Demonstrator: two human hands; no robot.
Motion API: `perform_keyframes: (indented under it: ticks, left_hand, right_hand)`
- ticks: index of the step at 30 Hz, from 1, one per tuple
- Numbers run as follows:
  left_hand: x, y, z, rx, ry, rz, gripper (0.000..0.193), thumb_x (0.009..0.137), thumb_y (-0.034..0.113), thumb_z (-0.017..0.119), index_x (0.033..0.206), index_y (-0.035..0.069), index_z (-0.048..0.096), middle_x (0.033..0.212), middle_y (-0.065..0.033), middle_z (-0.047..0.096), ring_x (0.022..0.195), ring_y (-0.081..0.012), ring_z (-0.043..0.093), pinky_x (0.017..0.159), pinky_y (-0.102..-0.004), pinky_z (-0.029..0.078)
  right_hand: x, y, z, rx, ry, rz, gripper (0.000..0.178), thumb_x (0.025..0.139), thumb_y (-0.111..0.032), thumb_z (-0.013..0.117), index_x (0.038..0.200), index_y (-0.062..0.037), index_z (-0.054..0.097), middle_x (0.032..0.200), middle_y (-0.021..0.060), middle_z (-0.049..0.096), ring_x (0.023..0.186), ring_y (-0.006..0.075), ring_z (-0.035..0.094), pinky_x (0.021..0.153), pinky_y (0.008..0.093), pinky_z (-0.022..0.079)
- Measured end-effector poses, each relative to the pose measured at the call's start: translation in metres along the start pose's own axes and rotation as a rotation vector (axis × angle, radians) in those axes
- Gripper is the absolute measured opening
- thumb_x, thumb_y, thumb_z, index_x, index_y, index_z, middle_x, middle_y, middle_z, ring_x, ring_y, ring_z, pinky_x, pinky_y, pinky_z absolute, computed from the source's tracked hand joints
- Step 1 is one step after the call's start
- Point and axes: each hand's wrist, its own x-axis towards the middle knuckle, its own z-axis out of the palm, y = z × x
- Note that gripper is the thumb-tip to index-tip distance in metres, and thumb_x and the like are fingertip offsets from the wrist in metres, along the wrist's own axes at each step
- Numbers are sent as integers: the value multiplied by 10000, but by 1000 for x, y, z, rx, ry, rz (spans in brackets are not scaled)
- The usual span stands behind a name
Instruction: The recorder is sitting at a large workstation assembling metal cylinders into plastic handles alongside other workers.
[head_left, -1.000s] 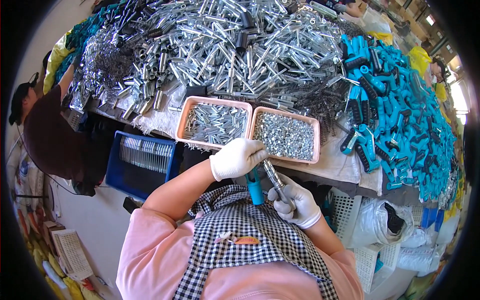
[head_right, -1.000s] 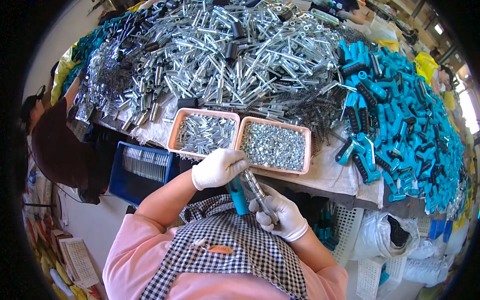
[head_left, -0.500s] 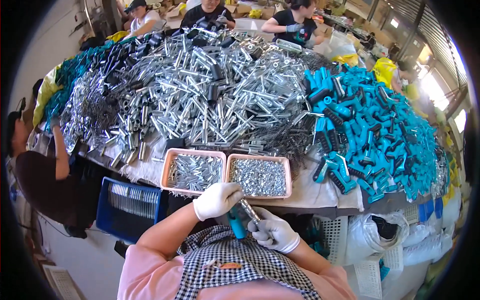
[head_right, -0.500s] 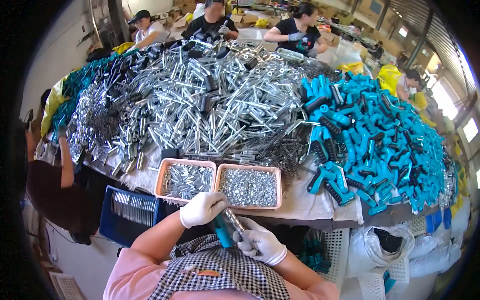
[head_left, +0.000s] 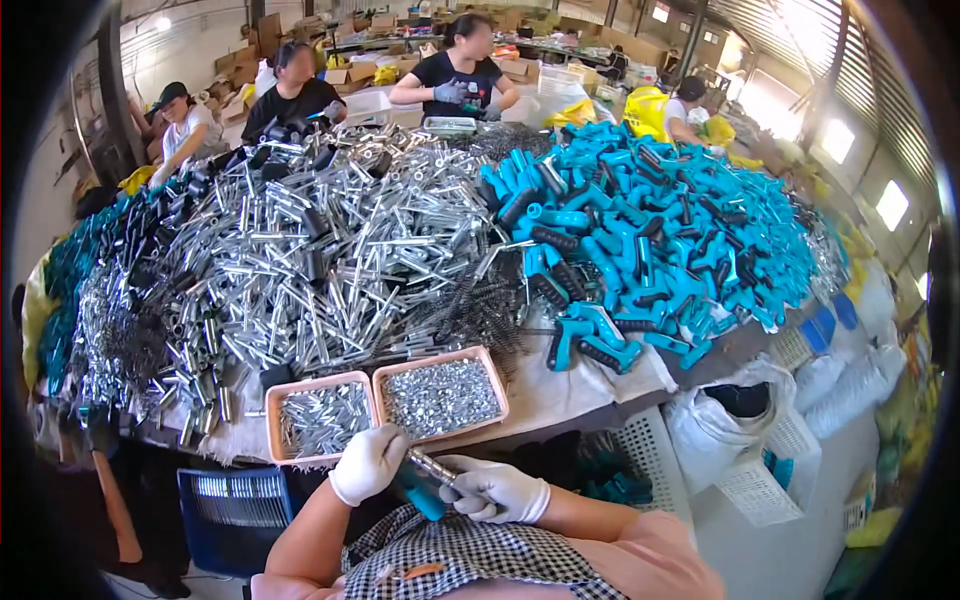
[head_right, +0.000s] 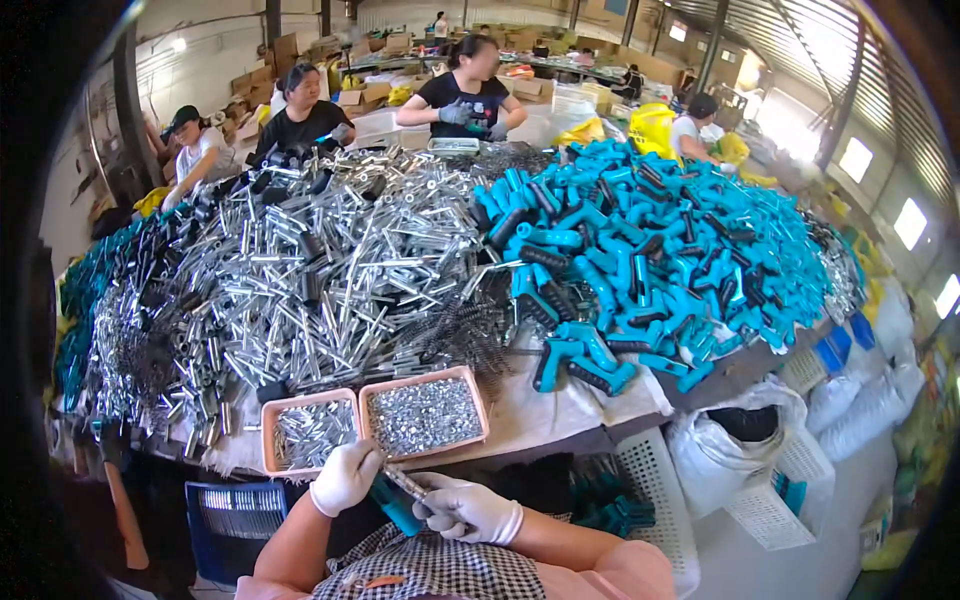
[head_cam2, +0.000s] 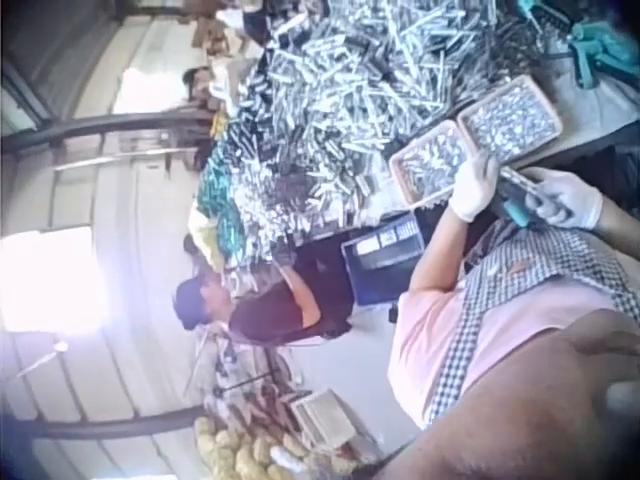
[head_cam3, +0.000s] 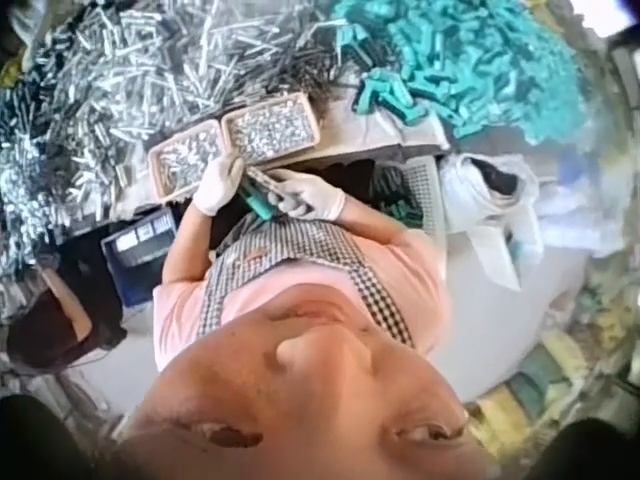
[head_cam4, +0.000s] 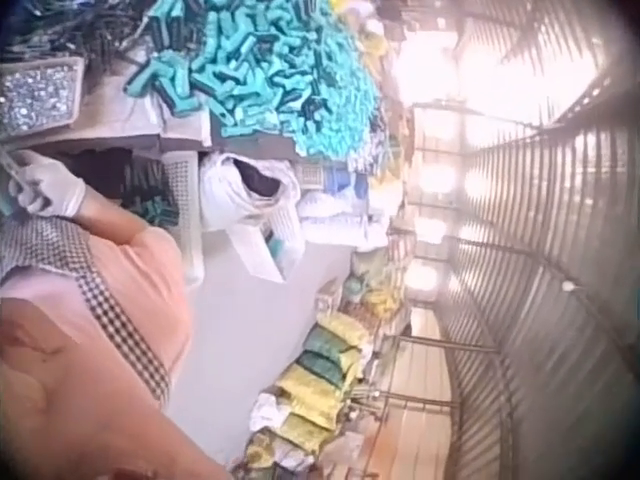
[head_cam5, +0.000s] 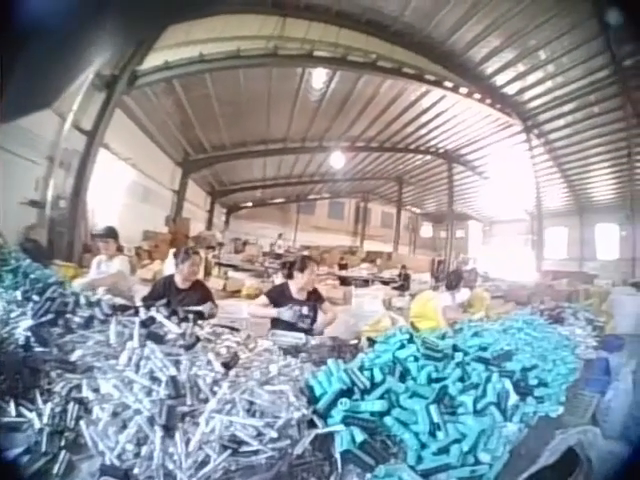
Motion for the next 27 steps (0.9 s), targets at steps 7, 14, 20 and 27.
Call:
perform_keyframes:
  ticks: [7, 14, 20, 27]
  left_hand:
    - [-5, 1, -1, 3, -13, 24, 195, 939, 142, 532, 833, 1, 613, 702, -229, 597, 676, -431, 624, 598, -455, 496]
    - [-6, 0, -1, 17, 13, 28, 198, 940, 154, 557, 826, -1, 604, 738, -239, 599, 704, -443, 617, 602, -480, 482]
    - [5, 2, -1, -34, -26, 24, 236, 947, 193, 534, 865, -10, 621, 770, -244, 618, 748, -433, 627, 667, -479, 499]
    - [-8, -3, -4, -44, -22, -2, 245, 959, 215, 538, 884, 1, 631, 754, -214, 630, 732, -407, 642, 657, -458, 510]
  right_hand:
    - [-2, 12, -3, -19, 8, -28, 581, 962, -107, 478, 1509, -149, 287, 956, 57, 528, 561, 52, 405, 397, 165, 287]
    - [-6, 2, 9, -44, 67, -17, 607, 943, -129, 518, 1507, -137, 293, 938, 74, 568, 542, 75, 420, 406, 185, 309]
    - [-5, 0, 1, 21, 59, -56, 594, 923, -52, 494, 1480, -53, 287, 937, 100, 579, 510, 80, 396, 386, 192, 294]
    - [2, 5, -2, 15, 42, -7, 624, 940, -79, 517, 1507, -57, 258, 949, 106, 585, 519, 76, 394, 384, 187, 292]
